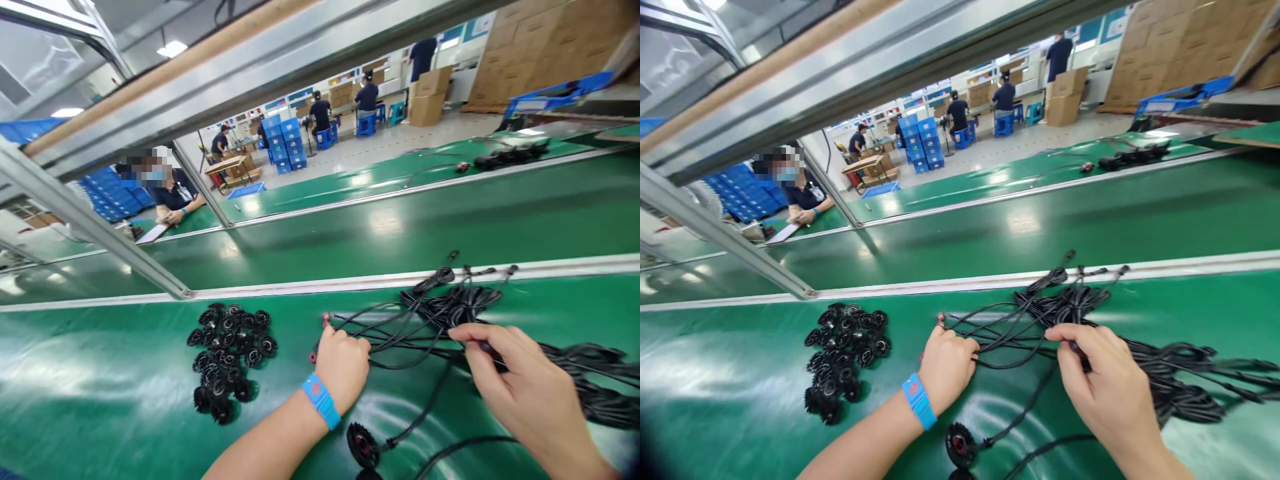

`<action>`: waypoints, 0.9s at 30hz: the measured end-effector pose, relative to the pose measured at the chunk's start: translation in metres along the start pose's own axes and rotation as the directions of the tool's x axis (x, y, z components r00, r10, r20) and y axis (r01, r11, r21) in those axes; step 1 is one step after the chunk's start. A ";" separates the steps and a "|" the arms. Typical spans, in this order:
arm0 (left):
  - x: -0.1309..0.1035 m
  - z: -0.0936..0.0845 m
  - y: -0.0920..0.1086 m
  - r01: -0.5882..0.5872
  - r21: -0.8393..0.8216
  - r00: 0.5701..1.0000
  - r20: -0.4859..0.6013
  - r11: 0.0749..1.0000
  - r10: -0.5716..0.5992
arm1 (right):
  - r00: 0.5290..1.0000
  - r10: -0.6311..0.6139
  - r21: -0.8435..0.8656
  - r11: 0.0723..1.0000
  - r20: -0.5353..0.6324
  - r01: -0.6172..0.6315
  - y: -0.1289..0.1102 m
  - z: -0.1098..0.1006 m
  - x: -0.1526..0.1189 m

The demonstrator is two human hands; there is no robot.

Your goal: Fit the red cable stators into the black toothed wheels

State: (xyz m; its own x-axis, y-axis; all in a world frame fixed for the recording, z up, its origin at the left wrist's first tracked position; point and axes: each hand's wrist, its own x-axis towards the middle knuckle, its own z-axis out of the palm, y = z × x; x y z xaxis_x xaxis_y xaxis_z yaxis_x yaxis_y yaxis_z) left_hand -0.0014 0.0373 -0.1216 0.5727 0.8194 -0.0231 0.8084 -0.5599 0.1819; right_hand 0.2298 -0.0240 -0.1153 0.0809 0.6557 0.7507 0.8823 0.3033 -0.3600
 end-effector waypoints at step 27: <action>0.060 -0.058 -0.083 0.072 -0.360 0.979 0.202 0.930 0.002 | 1.000 0.029 0.054 0.998 -0.003 -0.029 -0.002 0.001 -0.002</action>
State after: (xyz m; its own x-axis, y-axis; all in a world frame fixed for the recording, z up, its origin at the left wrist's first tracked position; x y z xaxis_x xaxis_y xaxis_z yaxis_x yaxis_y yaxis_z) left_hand -0.0419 0.1404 -0.0809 0.5902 0.7765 -0.2209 0.7443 -0.4174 0.5213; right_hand 0.2274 -0.0255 -0.1167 0.1083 0.6622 0.7415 0.8529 0.3213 -0.4115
